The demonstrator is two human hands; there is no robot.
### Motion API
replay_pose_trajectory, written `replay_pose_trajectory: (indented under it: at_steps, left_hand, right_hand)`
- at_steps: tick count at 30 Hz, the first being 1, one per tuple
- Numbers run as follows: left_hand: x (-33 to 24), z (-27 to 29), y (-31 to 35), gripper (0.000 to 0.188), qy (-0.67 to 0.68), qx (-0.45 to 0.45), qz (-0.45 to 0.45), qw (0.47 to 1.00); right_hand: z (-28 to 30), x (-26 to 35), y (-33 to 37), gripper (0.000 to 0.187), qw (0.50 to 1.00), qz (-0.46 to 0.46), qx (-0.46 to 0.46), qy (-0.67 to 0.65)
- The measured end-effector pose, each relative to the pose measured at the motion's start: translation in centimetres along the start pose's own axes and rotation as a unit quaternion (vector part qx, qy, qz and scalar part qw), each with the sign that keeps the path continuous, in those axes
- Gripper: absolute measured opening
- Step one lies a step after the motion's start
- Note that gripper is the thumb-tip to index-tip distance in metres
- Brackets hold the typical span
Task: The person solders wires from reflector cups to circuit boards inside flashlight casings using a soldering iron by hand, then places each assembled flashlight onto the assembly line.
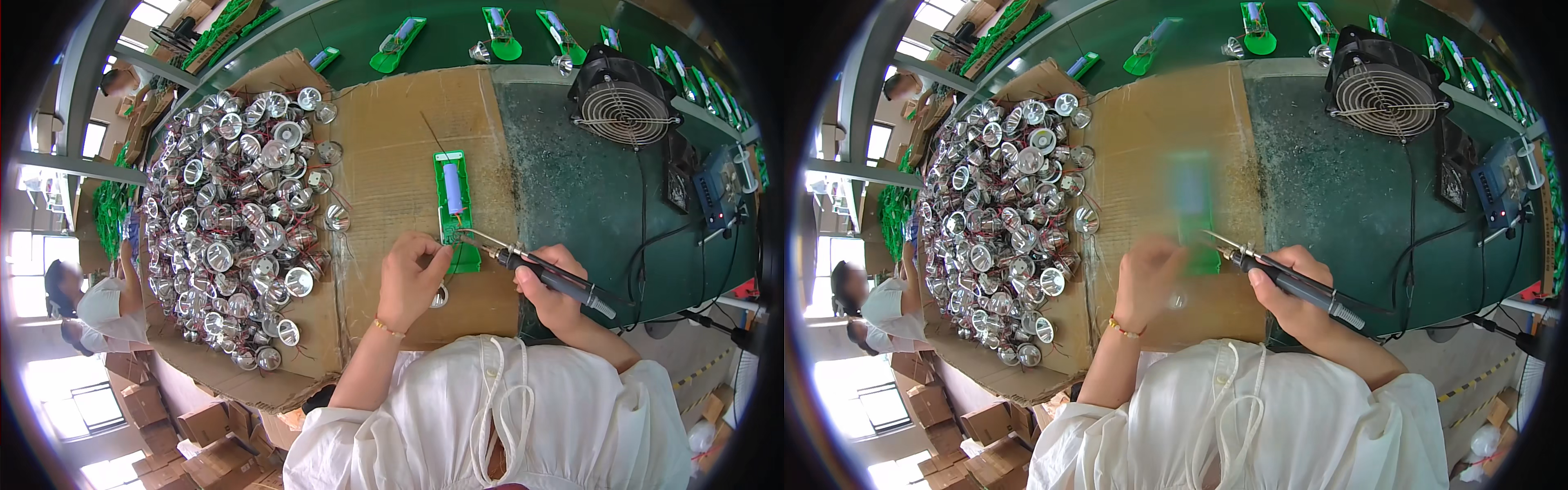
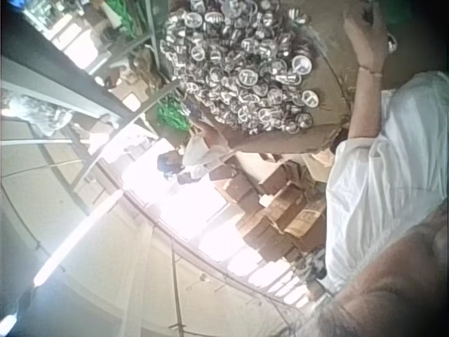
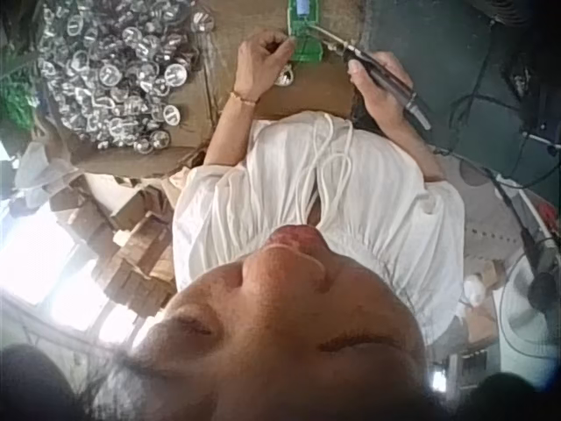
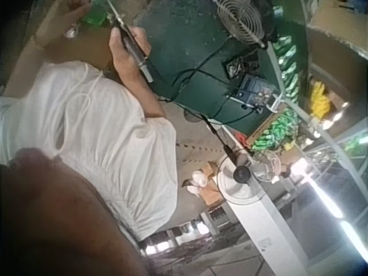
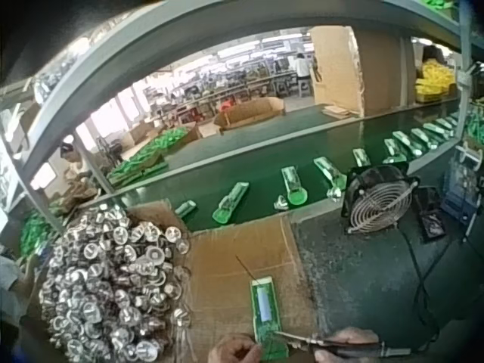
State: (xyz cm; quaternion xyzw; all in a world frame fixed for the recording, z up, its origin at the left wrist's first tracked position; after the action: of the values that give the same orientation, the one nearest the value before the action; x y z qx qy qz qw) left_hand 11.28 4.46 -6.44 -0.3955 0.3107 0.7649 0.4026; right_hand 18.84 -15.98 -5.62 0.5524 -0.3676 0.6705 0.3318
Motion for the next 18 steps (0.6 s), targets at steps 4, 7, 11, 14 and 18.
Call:
replay_pose_trajectory:
  at_steps: [4, 7, 11, 14, 18]
  left_hand:
    - [-0.2, -0.1, -0.4, 0.014, -0.012, 0.009, -0.008, 1.0]
    - [-0.1, -0.2, -0.4, 0.015, -0.01, 0.012, -0.009, 1.0]
    - [0.0, -0.2, -0.5, 0.015, -0.005, 0.013, -0.009, 1.0]
    - [0.0, -0.2, -0.5, 0.015, -0.002, 0.011, -0.009, 1.0]
    - [0.3, -0.2, -0.5, 0.015, 0.004, 0.01, -0.003, 1.0]
  right_hand:
    - [0.0, -0.4, -0.1, 0.02, 0.999, -0.011, -0.022, -0.028]
    - [0.0, -0.8, 0.0, 0.016, 0.997, -0.023, -0.044, -0.052]
    - [-0.1, -1.1, 0.1, 0.016, 0.995, -0.052, -0.044, -0.079]
    - [0.4, -0.7, 0.3, 0.016, 0.989, -0.059, -0.07, -0.113]
    - [1.3, -0.1, 0.4, 0.016, 0.99, -0.044, -0.083, -0.104]
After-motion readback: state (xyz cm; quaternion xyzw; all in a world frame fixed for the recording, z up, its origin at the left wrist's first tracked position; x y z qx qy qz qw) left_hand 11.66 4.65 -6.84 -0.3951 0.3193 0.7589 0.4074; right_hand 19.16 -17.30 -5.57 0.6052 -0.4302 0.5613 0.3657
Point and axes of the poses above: each hand's wrist, its own y-axis away from the middle knuckle, its own z-axis out of the back of the hand, x = y × z, the point moved 8 cm from there along -y, towards the middle knuckle
